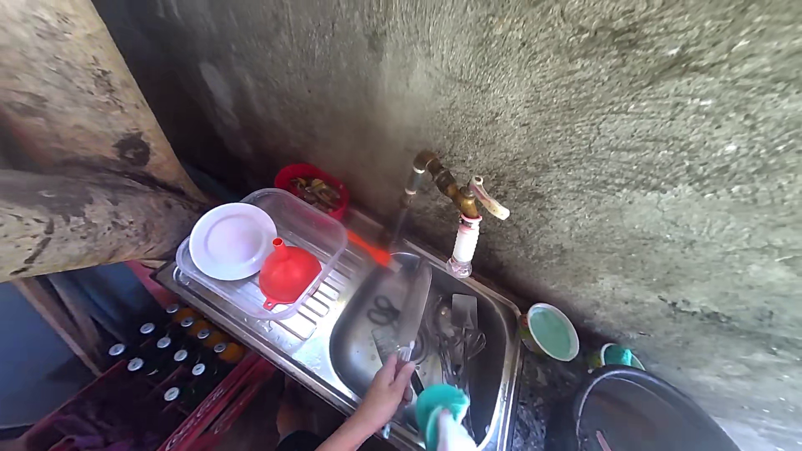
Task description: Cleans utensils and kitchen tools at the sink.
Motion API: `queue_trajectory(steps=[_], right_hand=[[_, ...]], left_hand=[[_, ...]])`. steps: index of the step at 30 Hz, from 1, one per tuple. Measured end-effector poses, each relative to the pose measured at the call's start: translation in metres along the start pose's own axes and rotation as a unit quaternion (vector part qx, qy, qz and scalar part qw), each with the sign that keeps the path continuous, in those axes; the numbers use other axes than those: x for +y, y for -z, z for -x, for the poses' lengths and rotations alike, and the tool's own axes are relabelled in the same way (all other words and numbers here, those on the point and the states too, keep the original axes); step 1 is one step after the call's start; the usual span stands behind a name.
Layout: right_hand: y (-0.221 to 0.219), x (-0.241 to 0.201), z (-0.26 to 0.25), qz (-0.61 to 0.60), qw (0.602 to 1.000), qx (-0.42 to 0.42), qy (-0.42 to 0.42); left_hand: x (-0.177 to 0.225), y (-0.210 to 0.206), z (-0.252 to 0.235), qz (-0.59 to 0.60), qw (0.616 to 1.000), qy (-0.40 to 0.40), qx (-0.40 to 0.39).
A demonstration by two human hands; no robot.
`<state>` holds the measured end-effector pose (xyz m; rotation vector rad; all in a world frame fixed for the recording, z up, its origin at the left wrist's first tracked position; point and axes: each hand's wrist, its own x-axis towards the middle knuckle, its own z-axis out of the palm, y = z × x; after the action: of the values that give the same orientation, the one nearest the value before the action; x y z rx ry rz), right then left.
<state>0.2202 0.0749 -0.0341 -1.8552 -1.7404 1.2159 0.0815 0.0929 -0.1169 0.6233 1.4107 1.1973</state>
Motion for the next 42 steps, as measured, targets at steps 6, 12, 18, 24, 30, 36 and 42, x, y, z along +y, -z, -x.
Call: queue_trajectory(steps=[6,12,18,24,30,36,42], right_hand=[[-0.011,0.013,-0.056,-0.331,0.94,0.012,-0.076],[-0.032,0.002,-0.081,-0.468,0.883,-0.04,-0.006],[-0.034,0.004,-0.085,-0.439,0.897,-0.007,-0.053],[-0.032,-0.001,-0.094,-0.416,0.903,0.078,-0.069],[-0.017,-0.016,-0.107,-0.414,0.9,0.104,-0.085],[0.029,-0.012,-0.156,-0.359,0.905,0.229,-0.013],[0.082,-0.036,-0.144,-0.292,0.855,0.406,0.138]], left_hand=[[0.003,0.014,0.017,-0.171,0.984,-0.05,-0.026],[-0.001,0.009,0.023,-0.264,0.961,-0.038,-0.067],[0.006,0.002,0.029,-0.378,0.918,-0.005,-0.122],[0.007,-0.002,0.045,-0.408,0.904,0.016,-0.128],[0.01,0.01,0.059,-0.445,0.887,0.018,-0.121],[0.012,0.024,0.057,-0.466,0.869,0.008,-0.165],[0.014,-0.005,0.007,-0.347,0.916,0.039,-0.199]])
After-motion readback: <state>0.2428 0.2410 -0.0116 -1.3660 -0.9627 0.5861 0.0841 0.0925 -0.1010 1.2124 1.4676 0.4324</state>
